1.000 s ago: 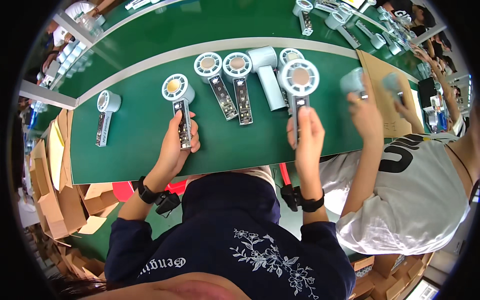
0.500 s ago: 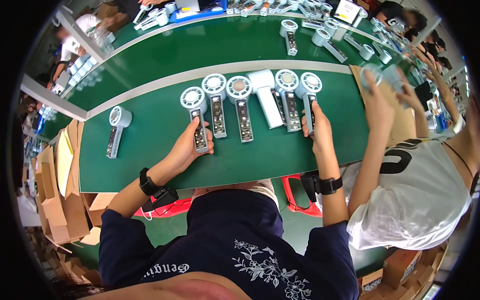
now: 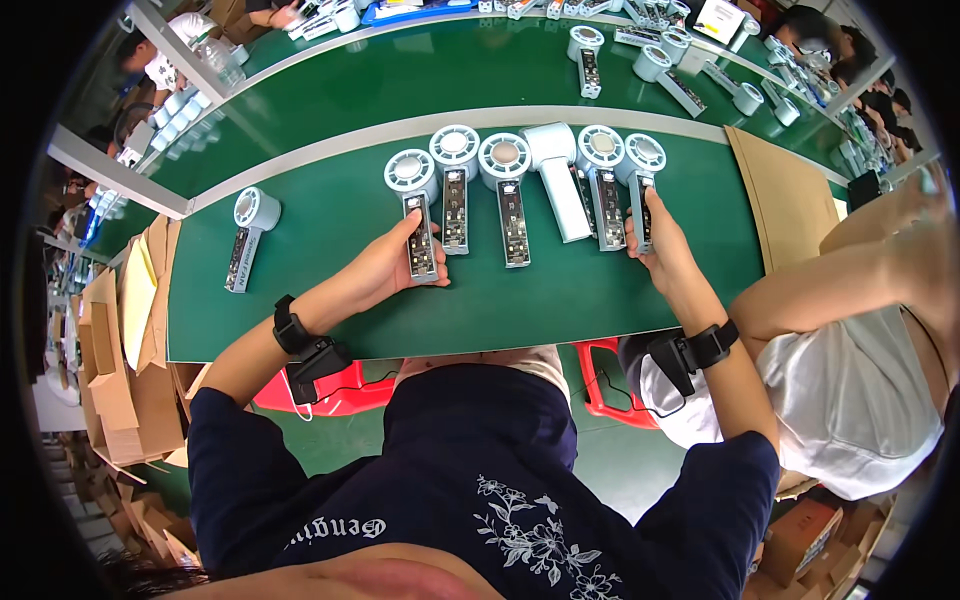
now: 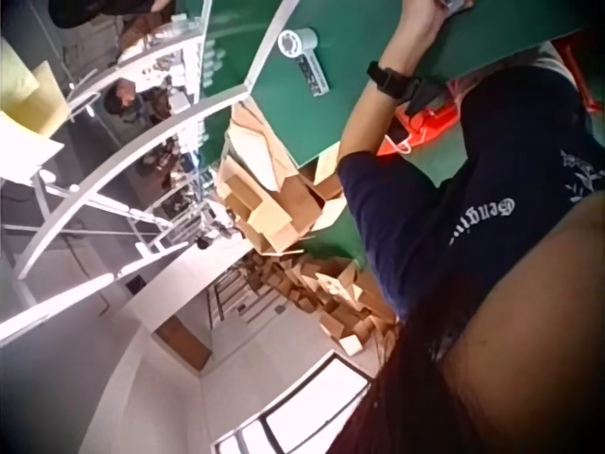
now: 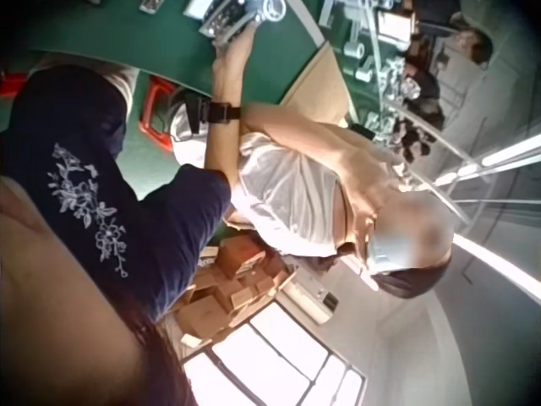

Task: Assembling components and checking the functionality of small handheld portable fans on an assembly line.

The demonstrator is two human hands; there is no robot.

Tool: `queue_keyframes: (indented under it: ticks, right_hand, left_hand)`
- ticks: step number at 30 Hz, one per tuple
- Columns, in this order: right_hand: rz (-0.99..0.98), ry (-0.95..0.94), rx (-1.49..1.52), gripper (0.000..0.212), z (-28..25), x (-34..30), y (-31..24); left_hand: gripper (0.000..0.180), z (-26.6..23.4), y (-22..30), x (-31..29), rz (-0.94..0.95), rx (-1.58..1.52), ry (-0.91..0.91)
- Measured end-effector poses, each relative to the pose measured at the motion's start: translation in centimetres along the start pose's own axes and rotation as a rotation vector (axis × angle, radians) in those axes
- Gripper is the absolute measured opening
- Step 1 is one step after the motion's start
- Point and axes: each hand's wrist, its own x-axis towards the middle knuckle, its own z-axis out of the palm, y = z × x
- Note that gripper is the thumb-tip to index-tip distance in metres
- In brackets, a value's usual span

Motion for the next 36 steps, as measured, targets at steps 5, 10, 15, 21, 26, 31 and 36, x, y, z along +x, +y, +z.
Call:
queue_keyframes:
  ticks: [5, 10, 15, 21, 26, 31, 36]
  right_hand:
    - [0.037, -0.028, -0.011, 0.045, -0.7, 0.4, 0.1]
    - [-0.086, -0.106, -0.541, 0.057, -0.9, -0.6, -3.8]
    - [0.009, -0.024, -1.180, 0.077, -1.9, 2.4, -11.7]
    - [-0.011, 0.136, -1.268, 0.069, -3.8, 19.3, -17.7]
    - [-0.067, 0.140, -1.608, 0.049, -3.9, 22.9, -16.8]
    - [-0.464, -0.068, -1.643, 0.046, -2.5, 26.3, -16.4]
    - [-0.223, -0.156, -1.453, 0.041, -1.3, 27.2, -16.5]
  left_hand:
    - [0.048, -0.3, 0.7, 0.3, -0.088, 0.042, -0.034]
    - [0.071, -0.6, 9.7, 0.1, -0.561, 0.795, -0.317]
    - [0.067, -0.3, 19.9, 5.2, -0.440, 1.418, -0.301]
    - [0.091, 2.4, 20.7, 23.7, -0.025, 1.516, 0.127]
    - [0.086, 7.3, 16.4, 29.1, 0.039, 1.425, 0.177]
    - [0.052, 4.6, 15.8, 34.3, 0.164, 1.455, 0.271]
    - [0.023, 1.8, 18.0, 33.8, 0.154, 0.641, 0.065]
